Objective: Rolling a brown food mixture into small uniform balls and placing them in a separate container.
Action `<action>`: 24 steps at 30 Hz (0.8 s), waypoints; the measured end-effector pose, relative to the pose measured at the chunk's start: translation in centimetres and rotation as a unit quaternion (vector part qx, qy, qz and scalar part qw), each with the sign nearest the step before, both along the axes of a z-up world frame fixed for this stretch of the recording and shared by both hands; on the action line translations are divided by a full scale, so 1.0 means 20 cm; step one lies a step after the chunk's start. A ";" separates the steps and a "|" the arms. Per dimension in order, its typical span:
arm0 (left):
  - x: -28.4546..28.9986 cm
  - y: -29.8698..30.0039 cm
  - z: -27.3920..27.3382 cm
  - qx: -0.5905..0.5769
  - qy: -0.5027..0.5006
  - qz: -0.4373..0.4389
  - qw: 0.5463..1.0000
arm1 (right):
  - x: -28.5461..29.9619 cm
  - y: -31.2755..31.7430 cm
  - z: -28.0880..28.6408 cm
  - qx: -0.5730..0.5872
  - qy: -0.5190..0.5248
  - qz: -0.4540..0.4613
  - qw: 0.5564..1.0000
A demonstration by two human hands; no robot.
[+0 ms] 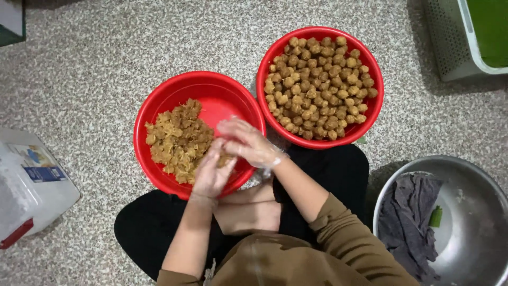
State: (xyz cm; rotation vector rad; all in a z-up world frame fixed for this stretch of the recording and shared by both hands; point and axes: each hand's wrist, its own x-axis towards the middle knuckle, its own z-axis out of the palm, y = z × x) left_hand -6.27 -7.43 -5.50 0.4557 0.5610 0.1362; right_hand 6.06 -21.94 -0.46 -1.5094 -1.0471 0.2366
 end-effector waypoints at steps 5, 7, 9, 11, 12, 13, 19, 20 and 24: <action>-0.05 0.05 0.13 -0.057 -0.015 -0.020 0.998 | -0.03 -0.01 -0.01 -0.095 0.000 0.075 0.993; -0.07 0.07 0.18 -0.036 -0.035 -0.070 0.996 | -0.04 0.00 0.03 -0.059 0.043 0.108 0.992; -0.09 0.09 0.17 -0.024 -0.074 -0.150 0.986 | -0.06 -0.01 0.10 -0.004 0.154 0.154 0.976; -0.11 0.12 0.10 0.013 -0.077 -0.187 0.979 | -0.07 0.00 0.07 0.004 0.169 0.154 0.974; -0.11 0.13 0.06 0.050 -0.080 -0.225 0.970 | -0.08 0.01 0.05 0.013 0.185 0.153 0.971; -0.10 0.13 0.12 0.050 -0.081 -0.225 0.970 | -0.07 0.01 0.08 0.013 0.184 0.153 0.971; -0.07 0.12 0.28 0.070 -0.084 -0.273 0.956 | 0.03 -0.02 -0.17 -0.077 0.036 -0.026 0.996; -0.07 0.09 0.25 0.038 -0.051 -0.210 0.976 | 0.00 0.00 -0.16 -0.091 -0.088 -0.120 0.985; 0.06 0.07 0.13 -0.101 0.011 -0.131 0.986 | -0.30 0.17 -0.09 -0.176 -0.230 -0.195 0.937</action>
